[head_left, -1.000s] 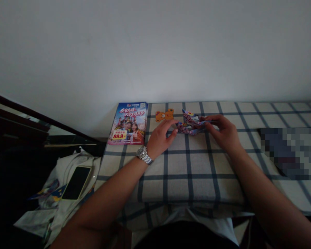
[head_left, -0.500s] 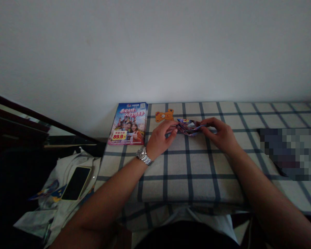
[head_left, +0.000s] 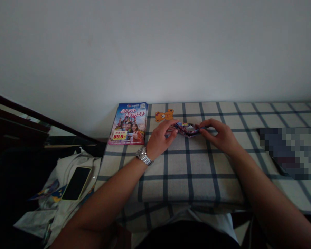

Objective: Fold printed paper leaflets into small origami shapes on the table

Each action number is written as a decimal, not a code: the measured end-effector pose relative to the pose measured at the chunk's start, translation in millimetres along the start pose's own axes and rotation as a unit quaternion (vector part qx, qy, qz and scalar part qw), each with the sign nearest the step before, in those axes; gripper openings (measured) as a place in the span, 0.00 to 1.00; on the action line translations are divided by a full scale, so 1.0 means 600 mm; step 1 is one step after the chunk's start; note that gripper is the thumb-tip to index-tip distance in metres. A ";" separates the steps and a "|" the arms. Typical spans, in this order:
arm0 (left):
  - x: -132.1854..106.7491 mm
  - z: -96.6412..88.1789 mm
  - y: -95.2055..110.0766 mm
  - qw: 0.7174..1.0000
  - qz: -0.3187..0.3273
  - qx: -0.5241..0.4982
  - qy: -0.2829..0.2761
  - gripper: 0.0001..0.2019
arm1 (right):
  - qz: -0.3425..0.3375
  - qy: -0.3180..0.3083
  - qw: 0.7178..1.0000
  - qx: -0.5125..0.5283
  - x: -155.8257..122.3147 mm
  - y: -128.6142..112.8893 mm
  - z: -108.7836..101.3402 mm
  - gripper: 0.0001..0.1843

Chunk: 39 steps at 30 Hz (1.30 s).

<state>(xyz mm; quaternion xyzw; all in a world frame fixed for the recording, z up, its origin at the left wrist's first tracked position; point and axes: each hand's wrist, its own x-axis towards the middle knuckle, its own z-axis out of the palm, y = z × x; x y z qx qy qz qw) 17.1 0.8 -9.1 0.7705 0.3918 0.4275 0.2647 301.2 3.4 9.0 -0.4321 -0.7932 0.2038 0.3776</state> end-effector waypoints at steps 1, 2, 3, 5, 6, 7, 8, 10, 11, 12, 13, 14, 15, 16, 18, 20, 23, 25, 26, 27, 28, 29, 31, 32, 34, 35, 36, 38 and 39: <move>0.000 0.000 -0.001 1.000 0.002 0.003 0.002 0.16 | -0.013 -0.004 1.000 0.001 0.001 -0.003 -0.001 0.06; 0.000 0.000 -0.001 1.000 0.005 0.006 0.003 0.16 | -0.024 -0.010 1.000 0.003 0.002 -0.005 -0.003 0.07; 0.000 0.000 -0.001 1.000 0.007 0.011 0.002 0.16 | -0.034 -0.016 0.999 0.005 0.003 -0.007 -0.004 0.07; 0.000 0.000 -0.001 1.000 0.011 0.026 0.001 0.15 | -0.045 -0.027 0.999 0.006 0.004 -0.010 -0.005 0.09; 0.001 0.000 -0.001 0.999 0.012 0.034 0.001 0.14 | -0.046 -0.029 0.999 0.006 0.004 -0.011 -0.005 0.09; 0.001 0.000 -0.001 0.999 0.013 0.041 0.001 0.13 | -0.045 -0.031 0.998 0.006 0.004 -0.012 -0.005 0.09; 0.001 0.000 -0.001 0.999 0.013 0.046 0.000 0.12 | -0.044 -0.031 0.999 0.006 0.004 -0.012 -0.004 0.08; 0.001 0.000 -0.001 0.999 0.013 0.047 -0.003 0.11 | -0.042 -0.029 0.999 0.007 0.004 -0.011 -0.002 0.07; 0.001 0.000 -0.001 0.999 0.012 0.043 -0.006 0.10 | -0.041 -0.029 0.999 0.008 0.004 -0.011 -0.001 0.07; 0.001 0.000 -0.001 0.999 0.012 0.039 -0.007 0.10 | -0.040 -0.028 0.999 0.008 0.004 -0.010 0.000 0.07; 0.001 -0.001 -0.001 0.999 0.013 0.035 -0.007 0.09 | -0.038 -0.027 0.999 0.007 0.004 -0.009 0.001 0.07; 0.001 -0.001 -0.001 0.999 0.014 0.034 -0.006 0.09 | -0.035 -0.028 0.999 0.007 0.004 -0.008 0.002 0.07; 0.001 -0.001 0.000 0.999 0.016 0.035 -0.005 0.09 | -0.033 -0.029 0.999 0.008 0.003 -0.007 0.002 0.07; 0.002 -0.002 0.001 0.999 0.018 0.039 -0.001 0.09 | -0.031 -0.029 0.999 0.010 0.003 -0.007 0.003 0.08; 0.002 -0.004 0.003 0.998 0.023 0.054 0.010 0.09 | -0.032 -0.025 0.999 0.016 0.003 -0.008 0.003 0.08; 0.003 -0.006 0.005 0.997 0.030 0.074 0.022 0.09 | -0.036 -0.018 0.999 0.020 0.003 -0.010 0.002 0.08; 0.004 -0.009 0.008 0.995 0.044 0.089 0.028 0.09 | -0.039 -0.018 0.999 0.014 0.003 -0.012 0.003 0.10; 0.004 -0.011 0.010 0.994 0.057 0.088 0.036 0.10 | -0.036 -0.021 0.999 0.004 0.002 -0.012 0.004 0.13; 0.005 -0.011 0.011 0.993 0.064 0.086 0.040 0.10 | -0.035 -0.024 0.999 0.000 0.001 -0.011 0.005 0.14; 0.005 -0.012 0.012 0.993 0.069 0.084 0.044 0.10 | -0.031 -0.028 0.999 -0.001 0.000 -0.010 0.006 0.15; 0.005 -0.013 0.013 0.993 0.071 0.082 0.046 0.11 | -0.027 -0.033 0.999 0.000 -0.001 -0.008 0.007 0.16; 0.006 -0.013 0.013 0.993 0.070 0.081 0.047 0.11 | -0.022 -0.039 0.999 0.003 -0.002 -0.006 0.009 0.16; 0.005 -0.014 0.014 0.994 0.061 0.081 0.043 0.11 | -0.014 -0.048 0.999 0.009 -0.004 -0.003 0.012 0.17; 0.005 -0.014 0.015 0.995 0.054 0.077 0.041 0.10 | -0.012 -0.049 0.999 0.011 -0.005 -0.002 0.014 0.18; 0.004 -0.014 0.014 0.997 0.040 0.061 0.036 0.07 | -0.012 -0.053 0.998 0.011 -0.005 -0.001 0.016 0.18; 0.004 -0.014 0.014 0.998 0.034 0.051 0.034 0.06 | -0.012 -0.054 0.998 0.011 -0.005 -0.001 0.017 0.19; 0.003 -0.014 0.013 0.998 0.029 0.042 0.032 0.05 | -0.013 -0.054 0.998 0.011 -0.005 -0.002 0.018 0.19; 0.002 -0.012 0.010 0.999 0.019 0.031 0.032 0.06 | -0.012 -0.055 0.998 0.011 -0.004 -0.003 0.020 0.19; 0.002 -0.011 0.009 0.999 0.015 0.028 0.032 0.06 | -0.012 -0.055 0.998 0.009 -0.004 -0.004 0.020 0.19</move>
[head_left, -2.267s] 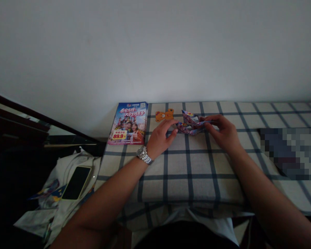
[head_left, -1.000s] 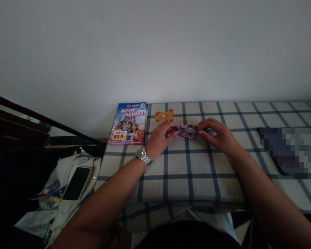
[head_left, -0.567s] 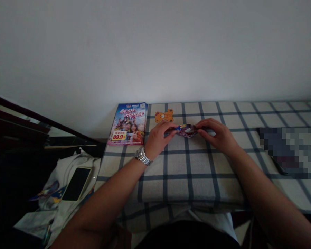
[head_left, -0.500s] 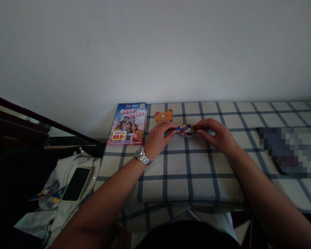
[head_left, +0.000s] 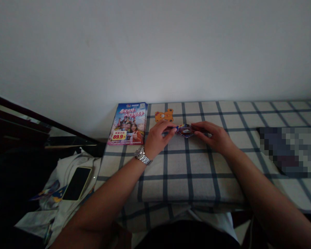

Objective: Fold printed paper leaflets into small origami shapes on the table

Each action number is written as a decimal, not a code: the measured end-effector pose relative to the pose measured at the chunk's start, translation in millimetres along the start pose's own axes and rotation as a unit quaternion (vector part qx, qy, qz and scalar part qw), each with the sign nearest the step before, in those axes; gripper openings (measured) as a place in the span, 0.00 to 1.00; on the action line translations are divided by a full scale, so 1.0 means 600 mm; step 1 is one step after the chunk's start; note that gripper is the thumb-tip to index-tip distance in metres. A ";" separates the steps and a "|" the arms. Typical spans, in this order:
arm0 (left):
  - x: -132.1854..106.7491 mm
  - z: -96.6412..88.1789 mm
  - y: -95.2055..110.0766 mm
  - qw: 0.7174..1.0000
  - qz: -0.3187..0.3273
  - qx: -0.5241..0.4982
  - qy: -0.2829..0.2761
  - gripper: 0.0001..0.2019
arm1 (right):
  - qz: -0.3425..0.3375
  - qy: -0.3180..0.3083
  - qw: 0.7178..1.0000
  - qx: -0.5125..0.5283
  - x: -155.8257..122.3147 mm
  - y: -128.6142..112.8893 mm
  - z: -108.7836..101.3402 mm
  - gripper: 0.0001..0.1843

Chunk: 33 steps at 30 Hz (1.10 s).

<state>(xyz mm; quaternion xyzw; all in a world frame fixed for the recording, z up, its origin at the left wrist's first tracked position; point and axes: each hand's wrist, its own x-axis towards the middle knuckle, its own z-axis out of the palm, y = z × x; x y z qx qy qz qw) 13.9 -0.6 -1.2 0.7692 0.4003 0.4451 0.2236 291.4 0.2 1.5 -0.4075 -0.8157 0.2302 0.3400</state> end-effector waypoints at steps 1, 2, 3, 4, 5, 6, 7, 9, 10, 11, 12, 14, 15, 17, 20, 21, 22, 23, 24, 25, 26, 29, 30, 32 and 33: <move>0.000 0.001 -0.001 1.000 -0.004 -0.003 0.001 0.06 | 0.001 -0.001 1.000 -0.002 0.000 -0.001 0.000 0.18; -0.001 0.002 -0.002 1.000 -0.007 -0.007 0.002 0.05 | 0.001 -0.002 1.000 -0.005 0.001 -0.001 0.001 0.18; -0.001 0.003 -0.003 1.000 -0.011 -0.010 0.003 0.05 | 0.002 -0.003 1.000 -0.009 0.001 -0.002 0.001 0.18; -0.001 0.004 -0.003 1.000 -0.014 -0.011 0.003 0.05 | 0.003 -0.004 1.000 -0.014 0.002 -0.003 0.001 0.18; -0.001 0.005 -0.004 1.000 -0.017 -0.012 0.002 0.04 | 0.005 -0.004 1.000 -0.018 0.002 -0.003 0.001 0.18; -0.002 0.005 -0.004 1.000 -0.020 -0.013 0.001 0.04 | 0.006 -0.003 1.000 -0.022 0.002 -0.004 0.001 0.18; -0.002 0.005 -0.004 1.000 -0.023 -0.012 -0.001 0.04 | 0.008 -0.004 1.000 -0.026 0.003 -0.004 0.001 0.19; -0.001 0.005 -0.005 1.000 -0.029 -0.009 -0.004 0.04 | 0.009 -0.005 0.999 -0.031 0.003 -0.004 0.002 0.19; -0.001 0.005 -0.005 0.999 -0.032 -0.008 -0.004 0.04 | 0.009 -0.005 0.999 -0.033 0.004 -0.004 0.003 0.19; -0.001 0.005 -0.005 0.999 -0.035 -0.009 -0.005 0.03 | 0.009 -0.005 0.999 -0.035 0.004 -0.003 0.003 0.18; 0.000 0.005 -0.006 0.999 -0.038 -0.010 -0.008 0.03 | 0.010 -0.004 0.999 -0.038 0.004 -0.002 0.004 0.18; 0.001 0.004 -0.006 0.999 -0.047 -0.015 -0.015 0.03 | 0.013 -0.002 0.999 -0.041 0.004 -0.001 0.005 0.18; 0.001 0.004 -0.005 0.998 -0.051 -0.015 -0.019 0.03 | 0.014 -0.002 0.999 -0.040 0.004 0.000 0.006 0.18; 0.001 0.004 -0.005 0.998 -0.058 -0.013 -0.023 0.04 | 0.019 -0.002 0.999 -0.037 0.004 0.001 0.007 0.19; 0.000 0.005 -0.004 0.998 -0.061 -0.023 -0.026 0.04 | 0.031 0.004 0.999 -0.029 0.005 0.000 0.008 0.19; 0.000 0.006 -0.004 0.997 -0.060 -0.029 -0.027 0.05 | 0.037 0.008 0.999 -0.026 0.004 -0.001 0.009 0.19; -0.001 0.006 -0.003 0.997 -0.058 -0.033 -0.029 0.05 | 0.044 0.011 0.999 -0.021 0.004 -0.001 0.010 0.18; -0.002 0.007 -0.003 0.997 -0.056 -0.037 -0.032 0.06 | 0.053 0.015 0.998 -0.013 0.004 -0.002 0.010 0.18; -0.002 0.007 -0.003 0.998 -0.053 -0.035 -0.031 0.07 | 0.065 0.019 0.998 -0.002 0.003 -0.003 0.011 0.17; -0.003 0.008 -0.002 0.998 -0.052 -0.031 -0.029 0.08 | 0.077 0.024 0.997 0.011 0.002 -0.003 0.012 0.17; -0.003 0.008 -0.001 0.998 -0.053 -0.033 -0.025 0.08 | 0.091 0.029 0.995 0.025 0.001 -0.003 0.013 0.17; -0.004 0.008 0.001 0.994 -0.072 -0.076 -0.012 0.08 | 0.116 0.039 0.990 0.068 -0.003 -0.002 0.014 0.18; -0.003 0.008 0.002 0.992 -0.080 -0.094 -0.006 0.08 | 0.112 0.037 0.989 0.088 -0.004 -0.003 0.014 0.19; -0.002 0.007 0.001 0.988 -0.093 -0.125 0.006 0.08 | 0.079 0.027 0.989 0.124 -0.005 -0.004 0.013 0.24; 0.000 0.007 0.000 0.986 -0.097 -0.138 0.011 0.09 | 0.054 0.020 0.990 0.133 -0.005 -0.006 0.012 0.28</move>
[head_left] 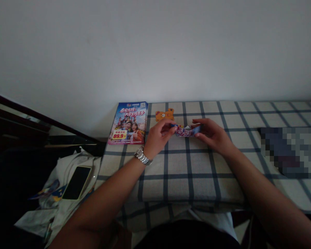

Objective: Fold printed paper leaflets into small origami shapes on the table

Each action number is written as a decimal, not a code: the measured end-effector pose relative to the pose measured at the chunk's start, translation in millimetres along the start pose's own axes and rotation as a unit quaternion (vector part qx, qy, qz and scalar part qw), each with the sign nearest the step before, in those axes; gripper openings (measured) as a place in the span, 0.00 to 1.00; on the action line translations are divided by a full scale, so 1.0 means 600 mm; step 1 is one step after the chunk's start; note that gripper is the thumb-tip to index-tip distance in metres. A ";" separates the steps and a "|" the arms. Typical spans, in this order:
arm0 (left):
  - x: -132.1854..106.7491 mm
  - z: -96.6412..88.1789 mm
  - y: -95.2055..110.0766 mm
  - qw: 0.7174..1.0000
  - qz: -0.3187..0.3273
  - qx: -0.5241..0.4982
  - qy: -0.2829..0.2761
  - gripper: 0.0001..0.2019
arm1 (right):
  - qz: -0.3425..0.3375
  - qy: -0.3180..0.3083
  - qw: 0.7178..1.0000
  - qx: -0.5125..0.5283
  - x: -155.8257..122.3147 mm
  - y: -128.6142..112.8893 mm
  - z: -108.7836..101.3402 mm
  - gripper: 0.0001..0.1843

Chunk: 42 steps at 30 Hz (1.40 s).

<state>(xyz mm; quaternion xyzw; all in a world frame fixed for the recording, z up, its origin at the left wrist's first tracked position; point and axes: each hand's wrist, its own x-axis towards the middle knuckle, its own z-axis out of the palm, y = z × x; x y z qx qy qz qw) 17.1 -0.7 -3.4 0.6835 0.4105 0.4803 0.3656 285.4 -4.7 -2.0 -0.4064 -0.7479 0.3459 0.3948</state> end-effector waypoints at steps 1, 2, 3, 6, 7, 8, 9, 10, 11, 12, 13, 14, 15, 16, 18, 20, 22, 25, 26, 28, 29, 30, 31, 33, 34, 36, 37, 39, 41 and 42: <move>0.001 -0.001 -0.001 1.000 -0.004 -0.011 0.003 0.09 | -0.029 -0.006 1.000 -0.006 0.001 -0.002 0.000 0.33; 0.003 -0.002 -0.002 1.000 -0.007 -0.020 0.005 0.10 | -0.053 -0.006 0.998 -0.024 0.001 -0.004 0.000 0.35; 0.004 -0.003 -0.003 1.000 -0.010 -0.027 0.006 0.11 | -0.074 -0.006 0.996 -0.045 0.003 -0.007 -0.001 0.36; 0.005 -0.003 -0.004 0.999 -0.012 -0.038 0.003 0.11 | -0.110 -0.002 0.989 -0.102 0.006 -0.012 -0.001 0.32; 0.005 -0.003 -0.004 0.999 -0.012 -0.036 0.000 0.11 | -0.115 -0.001 0.987 -0.114 0.007 -0.013 -0.001 0.31; 0.004 -0.003 -0.004 0.999 -0.011 -0.032 -0.001 0.11 | -0.117 0.001 0.986 -0.121 0.007 -0.014 -0.001 0.29; 0.003 -0.002 -0.003 1.000 -0.009 -0.024 -0.003 0.11 | -0.117 0.002 0.985 -0.125 0.007 -0.015 -0.001 0.28; 0.001 -0.002 -0.003 1.000 -0.004 -0.014 -0.004 0.12 | -0.117 0.003 0.985 -0.125 0.007 -0.015 -0.001 0.27; 0.000 -0.002 -0.002 1.000 0.006 0.000 -0.005 0.12 | -0.117 0.003 0.985 -0.123 0.007 -0.016 -0.002 0.27; -0.001 -0.003 -0.001 1.000 0.022 0.017 -0.008 0.14 | -0.115 0.003 0.986 -0.120 0.007 -0.016 -0.002 0.27; -0.002 -0.004 0.001 0.998 0.044 0.038 -0.014 0.17 | -0.113 0.002 0.987 -0.117 0.006 -0.017 -0.003 0.26; -0.002 -0.005 0.002 0.995 0.069 0.062 -0.023 0.21 | -0.112 0.002 0.987 -0.114 0.006 -0.017 -0.004 0.26; -0.003 -0.007 0.004 0.991 0.095 0.088 -0.034 0.25 | -0.111 0.001 0.987 -0.112 0.005 -0.017 -0.005 0.26; -0.003 -0.009 0.005 0.985 0.117 0.119 -0.046 0.28 | -0.111 0.000 0.988 -0.112 0.005 -0.018 -0.006 0.26; -0.002 -0.012 0.008 0.974 0.147 0.164 -0.061 0.31 | -0.111 -0.004 0.987 -0.115 0.004 -0.019 -0.008 0.26; -0.002 -0.013 0.010 0.969 0.154 0.182 -0.066 0.30 | -0.108 -0.011 0.986 -0.124 0.003 -0.019 -0.009 0.26; -0.002 -0.012 0.009 0.970 0.146 0.182 -0.070 0.29 | -0.099 -0.018 0.985 -0.137 0.003 -0.020 -0.010 0.27; -0.003 -0.010 0.008 0.972 0.134 0.178 -0.075 0.27 | -0.090 -0.023 0.982 -0.165 0.003 -0.021 -0.009 0.30; -0.003 -0.009 0.008 0.972 0.133 0.177 -0.077 0.27 | -0.093 -0.024 0.980 -0.173 0.004 -0.020 -0.008 0.30; -0.003 -0.008 0.008 0.972 0.133 0.177 -0.083 0.26 | -0.105 -0.025 0.978 -0.179 0.004 -0.019 -0.007 0.30; -0.003 -0.008 0.008 0.971 0.133 0.178 -0.087 0.27 | -0.110 -0.029 0.977 -0.178 0.004 -0.018 -0.007 0.30; -0.004 -0.007 0.009 0.971 0.134 0.177 -0.089 0.27 | -0.112 -0.035 0.977 -0.176 0.004 -0.017 -0.007 0.29; -0.004 -0.007 0.009 0.971 0.135 0.176 -0.091 0.27 | -0.109 -0.043 0.977 -0.176 0.004 -0.017 -0.007 0.29; -0.005 -0.006 0.010 0.971 0.139 0.172 -0.092 0.27 | -0.095 -0.059 0.977 -0.184 0.003 -0.018 -0.007 0.31; -0.005 -0.006 0.010 0.971 0.140 0.171 -0.094 0.27 | -0.088 -0.063 0.976 -0.191 0.002 -0.018 -0.007 0.31; -0.006 -0.006 0.009 0.970 0.142 0.173 -0.099 0.26 | -0.082 -0.062 0.973 -0.206 0.001 -0.021 -0.007 0.31; -0.006 -0.007 0.009 0.969 0.144 0.176 -0.101 0.26 | -0.084 -0.060 0.972 -0.211 0.001 -0.022 -0.007 0.29; -0.006 -0.008 0.008 0.966 0.149 0.183 -0.107 0.26 | -0.094 -0.058 0.970 -0.215 0.001 -0.023 -0.007 0.26; -0.005 -0.009 0.009 0.963 0.156 0.189 -0.116 0.27 | -0.106 -0.059 0.969 -0.217 0.001 -0.024 -0.007 0.24; -0.005 -0.010 0.009 0.961 0.157 0.193 -0.121 0.28 | -0.111 -0.060 0.968 -0.218 0.001 -0.023 -0.007 0.24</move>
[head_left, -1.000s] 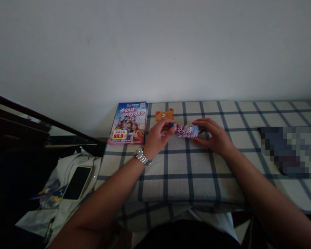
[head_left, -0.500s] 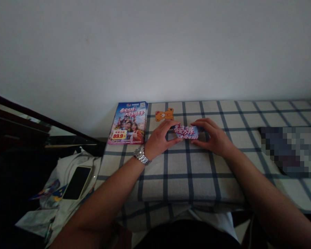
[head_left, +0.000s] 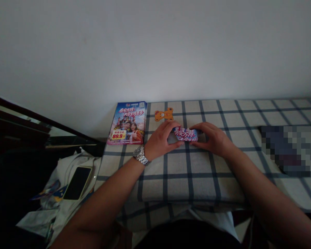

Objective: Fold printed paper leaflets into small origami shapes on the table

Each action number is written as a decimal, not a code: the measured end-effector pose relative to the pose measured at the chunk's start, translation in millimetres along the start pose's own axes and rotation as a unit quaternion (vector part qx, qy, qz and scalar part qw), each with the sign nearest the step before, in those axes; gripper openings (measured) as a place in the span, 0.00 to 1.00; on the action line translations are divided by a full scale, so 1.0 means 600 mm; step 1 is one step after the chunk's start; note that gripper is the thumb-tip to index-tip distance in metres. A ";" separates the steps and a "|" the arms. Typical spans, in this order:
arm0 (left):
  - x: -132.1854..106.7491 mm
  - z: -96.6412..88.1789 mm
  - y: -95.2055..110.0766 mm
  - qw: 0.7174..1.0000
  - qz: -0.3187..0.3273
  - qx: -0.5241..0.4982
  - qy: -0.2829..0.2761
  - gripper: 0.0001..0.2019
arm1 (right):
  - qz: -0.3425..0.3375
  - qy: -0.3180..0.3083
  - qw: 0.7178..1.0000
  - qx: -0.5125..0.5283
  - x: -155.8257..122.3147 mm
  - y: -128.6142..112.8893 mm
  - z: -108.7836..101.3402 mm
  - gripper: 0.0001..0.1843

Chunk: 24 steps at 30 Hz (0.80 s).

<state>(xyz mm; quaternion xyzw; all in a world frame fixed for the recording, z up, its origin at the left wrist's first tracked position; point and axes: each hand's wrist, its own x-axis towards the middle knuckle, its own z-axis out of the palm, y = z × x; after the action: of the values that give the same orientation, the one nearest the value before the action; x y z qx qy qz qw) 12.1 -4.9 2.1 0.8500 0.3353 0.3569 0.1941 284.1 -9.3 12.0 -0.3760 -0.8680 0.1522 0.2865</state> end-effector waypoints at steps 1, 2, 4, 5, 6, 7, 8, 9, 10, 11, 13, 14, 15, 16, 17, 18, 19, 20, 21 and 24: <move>0.000 -0.001 0.000 1.000 0.001 0.004 -0.005 0.28 | -0.003 0.000 1.000 -0.002 0.000 0.000 0.000 0.24; 0.000 -0.001 0.001 1.000 -0.001 0.008 -0.008 0.27 | -0.005 0.000 1.000 -0.005 0.000 0.000 0.001 0.24; 0.000 -0.001 0.002 1.000 -0.003 0.015 -0.007 0.25 | -0.009 -0.001 1.000 -0.009 0.000 0.001 0.001 0.24; 0.000 -0.001 0.003 1.000 -0.005 0.018 -0.006 0.24 | -0.011 -0.001 1.000 -0.010 0.000 0.001 0.001 0.23; 0.000 -0.001 0.003 1.000 -0.006 0.019 -0.005 0.23 | -0.011 -0.001 1.000 -0.012 0.000 0.001 0.001 0.23; 0.000 0.000 0.003 1.000 -0.008 0.019 -0.004 0.23 | -0.011 -0.001 1.000 -0.014 0.000 0.000 0.001 0.23; 0.000 0.000 0.003 1.000 -0.010 0.019 -0.005 0.22 | -0.010 -0.001 1.000 -0.014 0.000 0.000 0.000 0.22; 0.000 0.000 0.003 1.000 -0.012 0.018 -0.007 0.22 | -0.009 -0.001 1.000 -0.014 0.000 0.000 0.000 0.22; 0.000 0.000 0.003 1.000 -0.014 0.018 -0.009 0.22 | -0.007 -0.002 1.000 -0.013 0.000 -0.001 -0.001 0.22; 0.000 0.000 0.003 1.000 -0.015 0.019 -0.010 0.22 | -0.007 -0.003 1.000 -0.013 0.000 -0.001 -0.001 0.22; 0.000 0.000 0.004 1.000 -0.017 0.021 -0.009 0.21 | -0.006 -0.003 1.000 -0.014 0.000 -0.002 -0.002 0.21; 0.000 -0.001 0.004 1.000 -0.017 0.023 -0.008 0.21 | -0.008 -0.003 1.000 -0.016 0.000 -0.002 -0.003 0.21; 0.000 -0.001 0.004 1.000 -0.016 0.025 -0.007 0.22 | -0.009 -0.002 1.000 -0.018 0.000 -0.002 -0.003 0.21; 0.000 -0.001 0.005 1.000 -0.016 0.026 -0.006 0.22 | -0.011 -0.001 1.000 -0.018 0.000 -0.001 -0.003 0.21; 0.000 -0.001 0.005 1.000 -0.015 0.026 -0.006 0.22 | -0.010 0.000 1.000 -0.017 0.000 -0.001 -0.002 0.21; 0.000 -0.001 0.005 1.000 -0.015 0.026 -0.006 0.22 | -0.008 0.001 1.000 -0.015 0.000 -0.001 -0.002 0.21; 0.000 -0.001 0.006 1.000 -0.015 0.025 -0.007 0.22 | -0.005 0.002 1.000 -0.013 0.000 -0.001 -0.002 0.21; 0.000 -0.001 0.006 1.000 -0.017 0.024 -0.008 0.22 | -0.002 0.002 1.000 -0.011 -0.001 0.000 -0.001 0.21; 0.000 -0.001 0.006 1.000 -0.019 0.022 -0.009 0.21 | 0.002 0.001 1.000 -0.010 -0.001 0.000 -0.001 0.21; 0.000 -0.001 0.005 1.000 -0.021 0.018 -0.012 0.21 | 0.003 0.001 1.000 -0.013 -0.001 0.000 -0.001 0.20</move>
<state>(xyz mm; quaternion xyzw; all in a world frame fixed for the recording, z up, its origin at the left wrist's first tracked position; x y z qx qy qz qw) 12.9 -7.0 4.0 0.8500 0.3571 0.3370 0.1906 285.0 -9.8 12.2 -0.3824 -0.8685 0.1420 0.2817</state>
